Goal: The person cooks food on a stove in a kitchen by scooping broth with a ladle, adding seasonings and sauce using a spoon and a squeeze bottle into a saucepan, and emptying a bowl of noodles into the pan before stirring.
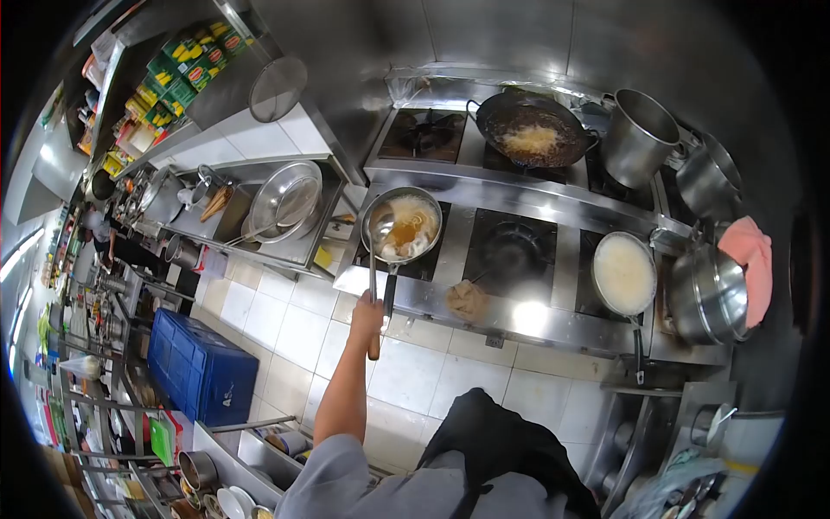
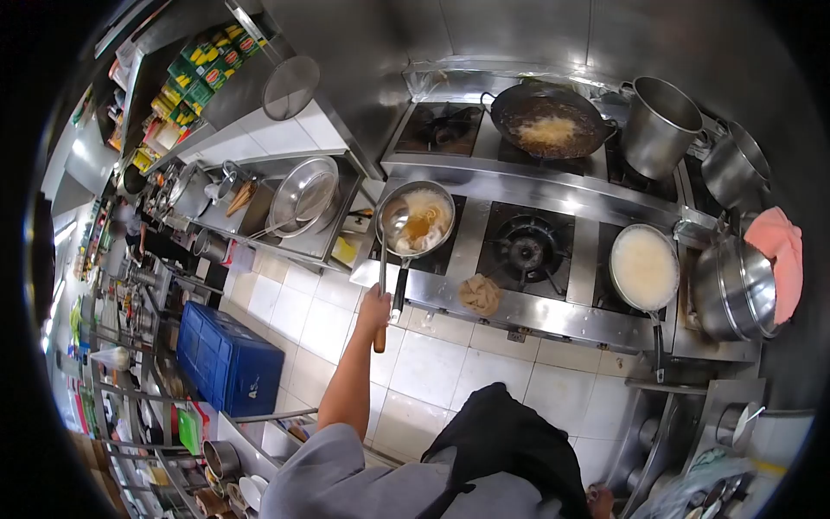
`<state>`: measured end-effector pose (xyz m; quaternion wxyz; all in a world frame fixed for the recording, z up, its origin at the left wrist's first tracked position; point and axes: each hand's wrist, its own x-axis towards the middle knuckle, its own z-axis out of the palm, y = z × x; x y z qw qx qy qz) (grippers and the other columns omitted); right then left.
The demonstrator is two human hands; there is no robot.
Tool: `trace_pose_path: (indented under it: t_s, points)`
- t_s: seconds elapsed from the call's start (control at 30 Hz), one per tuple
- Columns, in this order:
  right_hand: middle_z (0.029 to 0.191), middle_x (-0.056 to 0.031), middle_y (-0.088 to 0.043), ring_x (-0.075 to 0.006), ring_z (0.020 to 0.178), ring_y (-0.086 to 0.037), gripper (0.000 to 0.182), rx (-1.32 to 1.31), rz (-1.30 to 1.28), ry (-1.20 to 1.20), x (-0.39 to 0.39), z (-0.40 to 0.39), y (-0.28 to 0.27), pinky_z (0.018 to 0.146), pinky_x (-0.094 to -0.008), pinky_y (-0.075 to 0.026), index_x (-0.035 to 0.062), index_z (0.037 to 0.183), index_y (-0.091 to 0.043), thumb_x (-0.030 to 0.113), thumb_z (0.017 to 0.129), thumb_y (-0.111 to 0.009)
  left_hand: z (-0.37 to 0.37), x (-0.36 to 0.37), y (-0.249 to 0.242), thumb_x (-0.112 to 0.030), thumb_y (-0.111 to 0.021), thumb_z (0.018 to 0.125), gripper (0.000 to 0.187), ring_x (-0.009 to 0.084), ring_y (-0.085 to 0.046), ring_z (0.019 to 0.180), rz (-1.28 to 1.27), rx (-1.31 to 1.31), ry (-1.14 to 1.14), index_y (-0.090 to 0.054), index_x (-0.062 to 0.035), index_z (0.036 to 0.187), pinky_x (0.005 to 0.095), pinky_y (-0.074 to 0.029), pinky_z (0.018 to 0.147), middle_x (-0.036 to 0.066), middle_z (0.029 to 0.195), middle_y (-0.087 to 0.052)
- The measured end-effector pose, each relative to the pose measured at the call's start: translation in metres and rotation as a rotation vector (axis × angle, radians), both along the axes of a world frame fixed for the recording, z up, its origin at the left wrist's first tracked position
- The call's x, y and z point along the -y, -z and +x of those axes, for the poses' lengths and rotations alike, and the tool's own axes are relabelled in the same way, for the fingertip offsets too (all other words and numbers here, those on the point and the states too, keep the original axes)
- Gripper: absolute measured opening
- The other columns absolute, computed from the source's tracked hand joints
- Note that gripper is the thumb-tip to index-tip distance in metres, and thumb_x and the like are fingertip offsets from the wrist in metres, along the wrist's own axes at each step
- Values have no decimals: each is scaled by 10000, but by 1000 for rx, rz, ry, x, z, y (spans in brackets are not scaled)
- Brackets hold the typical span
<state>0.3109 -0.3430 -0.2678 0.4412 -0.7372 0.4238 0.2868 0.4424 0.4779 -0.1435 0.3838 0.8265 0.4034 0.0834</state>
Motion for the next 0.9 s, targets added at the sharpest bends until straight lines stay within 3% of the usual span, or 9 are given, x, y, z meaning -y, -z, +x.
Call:
trace_pose_path:
  t_s: [0.1, 0.17, 0.37, 0.43, 0.5, 0.73, 0.77, 0.83, 0.9]
  points:
    - [1019, -109, -606, -227, 805, -535, 272, -1, 18, 16, -8, 3, 2, 681, -352, -438, 92, 1125, -592, 270, 948, -486, -3, 21, -9, -193, -512, 926, 219, 153, -524, 473, -613, 93, -108, -532, -31, 1071, 338, -463, 424, 54, 638, -529]
    - [1007, -109, -604, -222, 786, -531, 266, -10, 28, 22, -13, 1, 3, 664, -348, -435, 93, 1120, -590, 266, 946, -486, 0, 15, -19, -179, -506, 923, 202, 147, -518, 474, -675, 90, -92, -528, -21, 1045, 338, -456, 424, 47, 632, -517]
    - [971, -109, -598, -210, 726, -519, 249, -22, 60, 32, -21, -7, 6, 613, -337, -428, 97, 1102, -585, 257, 939, -487, 19, -14, 17, -148, -514, 896, 250, 356, -668, 679, 196, 109, 36, -523, 21, 1080, 409, -544, 582, 236, 755, -627]
    - [959, -108, -596, -205, 706, -515, 243, -28, 75, 32, -21, -11, 10, 596, -333, -426, 98, 1097, -583, 254, 937, -487, 30, -22, 25, -162, -514, 922, 256, 281, -632, 594, 82, 120, 48, -528, 11, 1109, 384, -520, 521, 164, 690, -599]
    - [947, -108, -595, -201, 686, -511, 237, -33, 90, 34, -23, -14, 8, 579, -330, -424, 100, 1091, -581, 250, 935, -487, 43, -12, 3, -182, -487, 955, 188, 134, -481, 453, -643, 179, -63, -521, -65, 1097, 310, -416, 388, 25, 606, -507]
    - [905, -108, -588, -186, 616, -497, 216, -47, 117, 48, -24, -15, 10, 519, -317, -415, 105, 1071, -575, 239, 927, -487, 43, -26, -17, -182, -486, 968, 133, 96, -448, 481, -1408, 322, -222, -515, -73, 1040, 262, -397, 415, 10, 629, -490]
    - [899, -108, -587, -184, 606, -495, 213, -48, 123, 51, -23, -13, 9, 511, -315, -414, 105, 1068, -574, 238, 926, -487, 37, -21, -32, -182, -486, 968, 133, 96, -448, 481, -1409, 318, -218, -515, -73, 1040, 262, -397, 415, 10, 629, -490]
    - [887, -108, -585, -180, 587, -491, 207, -53, 128, 63, -23, -13, 9, 493, -311, -412, 107, 1062, -573, 235, 924, -487, 21, -11, -52, -192, -499, 967, 157, 87, -452, 490, -660, 17, 86, -524, -67, 1060, 250, -406, 431, -7, 613, -482]
    - [875, -108, -583, -176, 567, -487, 201, -57, 138, 71, -21, -12, 10, 476, -308, -409, 108, 1057, -571, 231, 922, -487, 0, -6, -40, -182, -522, 950, 284, 208, -558, 499, -441, -60, 139, -537, -42, 1196, 351, -465, 457, 75, 623, -579]
